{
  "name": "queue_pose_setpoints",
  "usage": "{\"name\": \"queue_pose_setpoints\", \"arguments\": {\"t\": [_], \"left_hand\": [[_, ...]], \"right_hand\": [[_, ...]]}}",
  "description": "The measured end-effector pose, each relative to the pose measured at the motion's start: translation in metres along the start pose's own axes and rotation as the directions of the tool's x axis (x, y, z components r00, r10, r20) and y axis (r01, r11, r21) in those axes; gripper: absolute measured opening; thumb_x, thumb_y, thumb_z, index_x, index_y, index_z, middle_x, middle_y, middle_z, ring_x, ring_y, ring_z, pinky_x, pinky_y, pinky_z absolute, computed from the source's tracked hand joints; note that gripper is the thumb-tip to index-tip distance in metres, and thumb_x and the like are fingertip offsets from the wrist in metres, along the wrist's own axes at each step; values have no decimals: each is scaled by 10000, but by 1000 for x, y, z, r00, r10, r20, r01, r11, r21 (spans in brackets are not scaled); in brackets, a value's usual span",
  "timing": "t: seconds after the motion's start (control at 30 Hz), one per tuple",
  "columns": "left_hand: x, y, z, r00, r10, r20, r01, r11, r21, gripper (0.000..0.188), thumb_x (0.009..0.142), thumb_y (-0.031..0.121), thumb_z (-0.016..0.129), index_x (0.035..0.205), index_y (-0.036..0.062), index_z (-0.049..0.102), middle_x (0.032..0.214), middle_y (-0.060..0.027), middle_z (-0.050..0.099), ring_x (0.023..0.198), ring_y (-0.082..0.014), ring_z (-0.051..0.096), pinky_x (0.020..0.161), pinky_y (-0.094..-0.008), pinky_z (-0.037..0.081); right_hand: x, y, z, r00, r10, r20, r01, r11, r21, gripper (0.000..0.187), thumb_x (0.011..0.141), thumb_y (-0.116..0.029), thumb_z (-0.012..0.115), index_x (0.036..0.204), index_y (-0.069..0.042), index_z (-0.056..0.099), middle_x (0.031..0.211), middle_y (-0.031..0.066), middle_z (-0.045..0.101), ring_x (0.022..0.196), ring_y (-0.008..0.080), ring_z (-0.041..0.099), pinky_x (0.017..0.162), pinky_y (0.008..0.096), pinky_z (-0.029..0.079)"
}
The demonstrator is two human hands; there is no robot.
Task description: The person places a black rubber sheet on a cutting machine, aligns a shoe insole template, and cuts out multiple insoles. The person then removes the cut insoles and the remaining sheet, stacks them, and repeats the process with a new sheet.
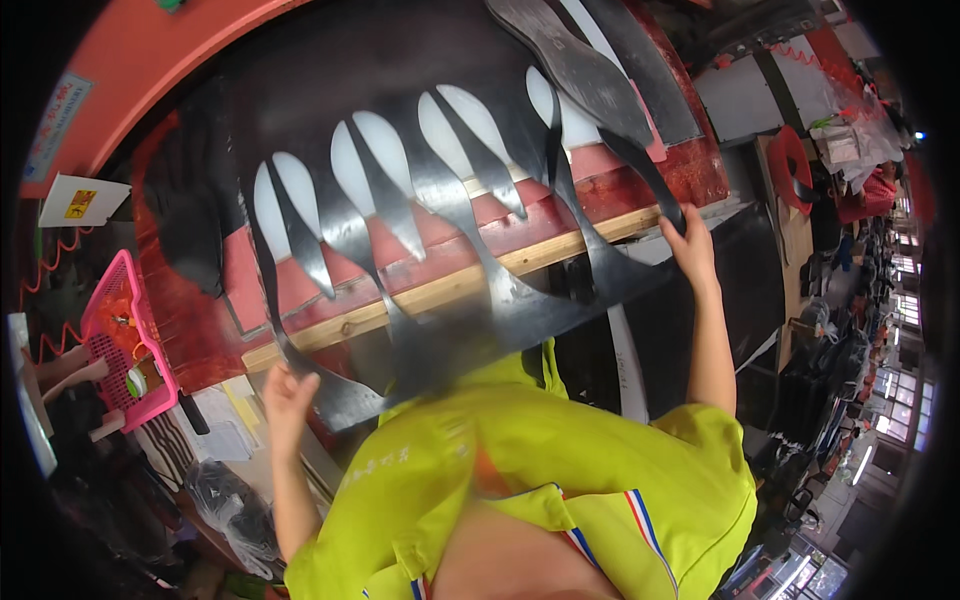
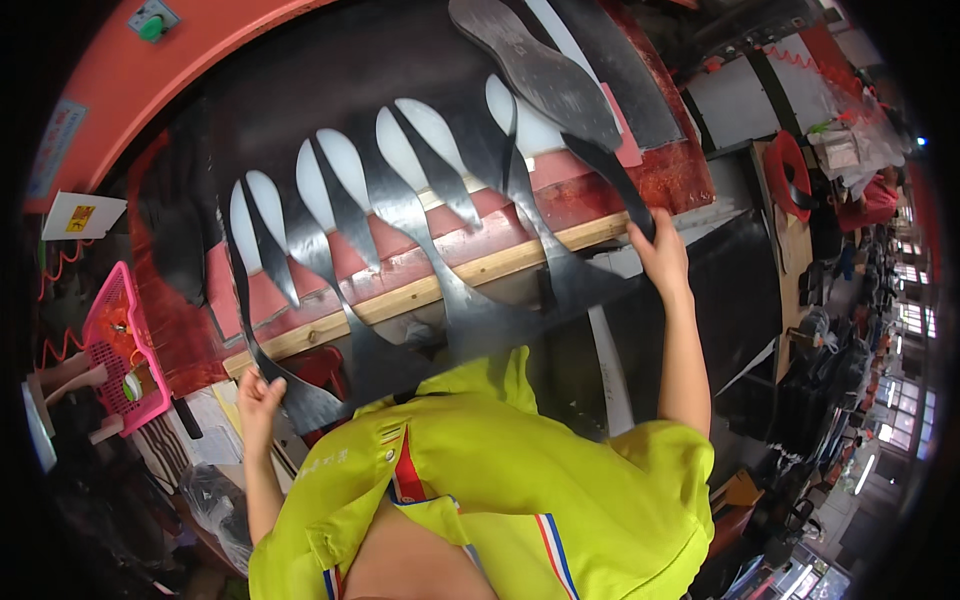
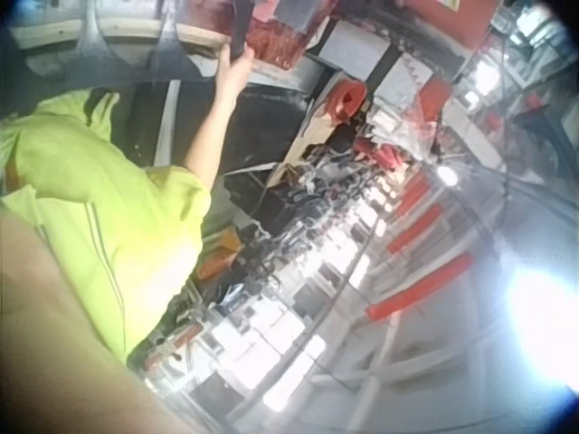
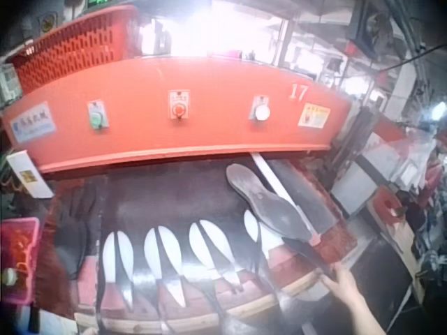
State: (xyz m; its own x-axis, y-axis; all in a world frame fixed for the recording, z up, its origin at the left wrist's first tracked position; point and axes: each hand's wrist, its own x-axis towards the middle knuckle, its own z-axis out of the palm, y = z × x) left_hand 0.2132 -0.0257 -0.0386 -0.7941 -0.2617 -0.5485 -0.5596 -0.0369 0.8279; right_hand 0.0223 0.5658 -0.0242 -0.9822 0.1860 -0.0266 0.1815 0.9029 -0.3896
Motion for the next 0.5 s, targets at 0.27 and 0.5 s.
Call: {"name": "queue_pose_setpoints", "arguments": {"t": [0.27, 0.5], "left_hand": [[45, 28, 16, 597, 786, -162, -431, 484, 762, 561, 888, 114, 656, 1395, -7, 448, 1390, -197, 472, 1302, -333, 449, 1100, -419, 319], [198, 121, 44, 683, 716, 142, -335, 135, 932, 585, 962, 413, 554, 1488, 208, 401, 1554, -258, 235, 1448, -409, 230, 1161, -476, 229]], "right_hand": [[9, -11, -2, 946, -188, -265, 197, 980, 6, 589, 785, -296, 800, 1260, -38, 564, 1200, 185, 586, 1143, 337, 557, 967, 390, 441], [161, -101, 18, 828, -505, 242, 517, 856, 19, 1119, 513, -501, 904, 1477, -274, 384, 1487, 343, 240, 1399, 493, 233, 1144, 508, 262]]}}
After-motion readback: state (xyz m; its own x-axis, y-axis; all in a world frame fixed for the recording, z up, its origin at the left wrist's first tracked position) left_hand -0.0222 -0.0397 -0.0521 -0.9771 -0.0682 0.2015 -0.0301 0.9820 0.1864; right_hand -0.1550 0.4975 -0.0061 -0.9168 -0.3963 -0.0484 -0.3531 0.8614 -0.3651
